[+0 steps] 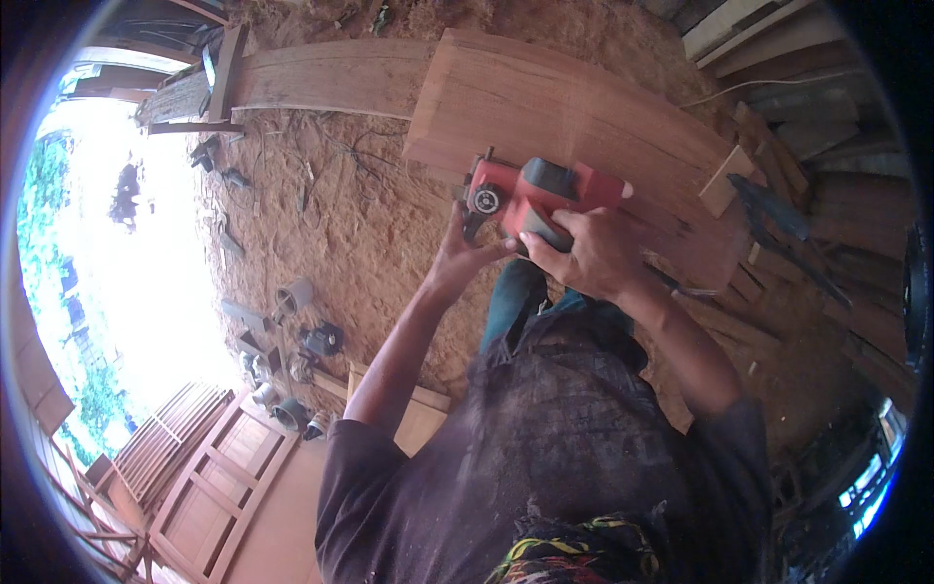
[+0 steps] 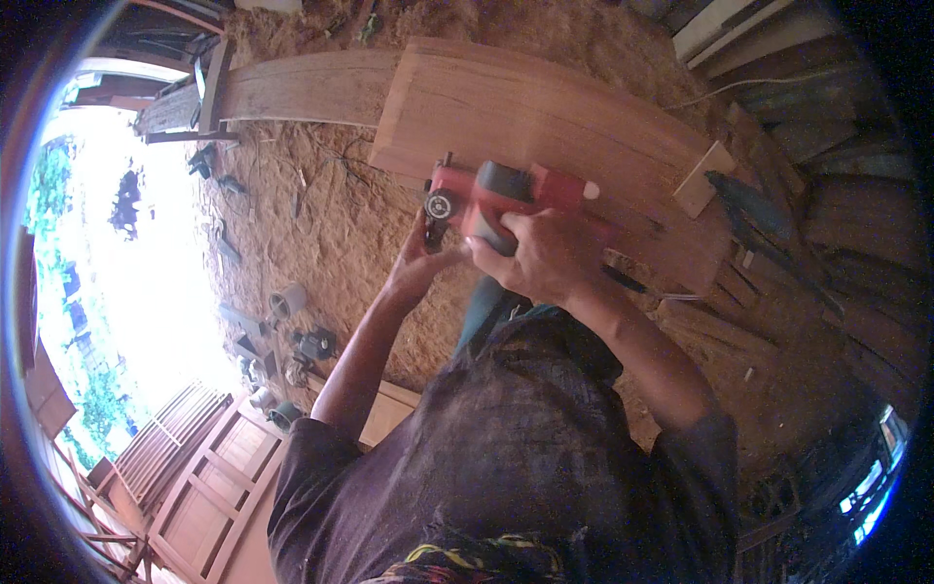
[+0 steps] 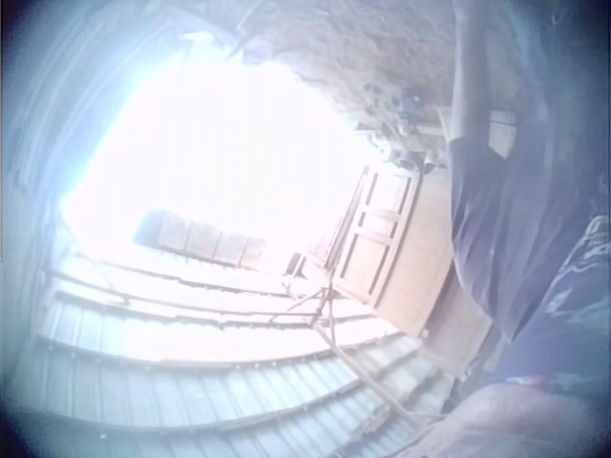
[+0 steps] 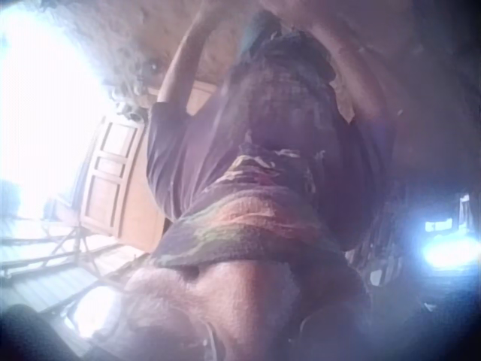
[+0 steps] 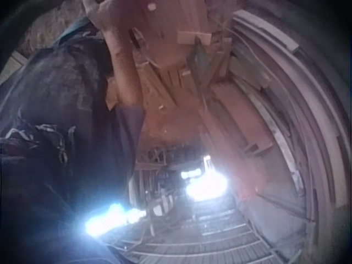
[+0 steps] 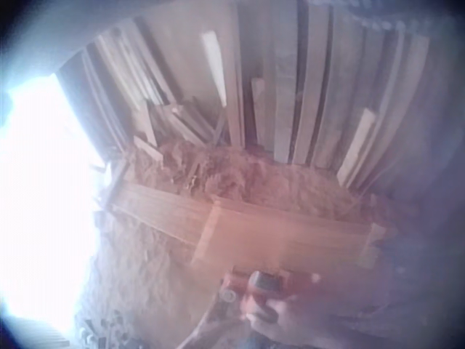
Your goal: The person uses a red electric sander to smooth the surface of a wooden plank placed on the floor. They move the sander back and forth across the wood, occasionally pausing to reposition the plank or the tool.
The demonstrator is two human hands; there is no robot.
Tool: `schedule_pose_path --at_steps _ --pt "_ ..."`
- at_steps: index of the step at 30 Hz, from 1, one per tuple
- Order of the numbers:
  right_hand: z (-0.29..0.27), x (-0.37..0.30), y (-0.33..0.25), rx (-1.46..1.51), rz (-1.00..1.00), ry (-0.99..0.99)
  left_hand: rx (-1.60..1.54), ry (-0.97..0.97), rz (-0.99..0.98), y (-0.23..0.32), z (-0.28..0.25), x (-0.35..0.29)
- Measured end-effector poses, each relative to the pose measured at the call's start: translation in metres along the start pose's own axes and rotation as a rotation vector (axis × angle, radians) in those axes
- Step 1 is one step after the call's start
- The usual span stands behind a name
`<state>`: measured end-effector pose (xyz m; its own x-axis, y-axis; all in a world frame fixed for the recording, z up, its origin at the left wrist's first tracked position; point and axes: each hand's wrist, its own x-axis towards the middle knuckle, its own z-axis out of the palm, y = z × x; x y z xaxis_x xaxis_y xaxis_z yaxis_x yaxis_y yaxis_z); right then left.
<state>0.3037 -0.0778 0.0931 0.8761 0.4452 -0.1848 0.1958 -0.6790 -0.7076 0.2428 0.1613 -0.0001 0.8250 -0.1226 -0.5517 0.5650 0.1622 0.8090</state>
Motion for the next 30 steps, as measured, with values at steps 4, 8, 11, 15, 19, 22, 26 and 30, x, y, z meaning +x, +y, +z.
schedule_pose_path --at_steps 4,8,11,15,19,22,26,30 --pt "0.019 0.030 -0.021 -0.025 0.014 -0.050 0.101 0.039 0.014 0.008 -0.043 0.006" --pt "0.031 0.060 -0.059 0.006 0.012 -0.055 0.057 0.063 0.000 0.016 -0.090 0.010" --pt "0.049 0.086 -0.074 0.078 -0.028 -0.071 0.007 0.059 0.007 0.022 -0.128 0.018" --pt "0.088 0.130 -0.092 0.226 -0.113 -0.045 0.190 0.033 0.079 0.036 -0.191 0.025" --pt "0.078 0.141 -0.128 0.158 -0.087 -0.185 0.239 0.224 0.027 0.035 -0.241 0.006" --pt "0.074 0.113 -0.105 0.227 -0.054 -0.185 -0.014 0.513 0.152 0.018 -0.199 -0.031" --pt "0.057 0.051 -0.070 0.256 -0.057 -0.249 -0.214 0.782 -0.011 -0.126 -0.184 -0.104" --pt "0.045 -0.016 -0.026 0.374 -0.011 -0.358 -0.578 0.961 -0.493 -0.372 -0.100 -0.233"
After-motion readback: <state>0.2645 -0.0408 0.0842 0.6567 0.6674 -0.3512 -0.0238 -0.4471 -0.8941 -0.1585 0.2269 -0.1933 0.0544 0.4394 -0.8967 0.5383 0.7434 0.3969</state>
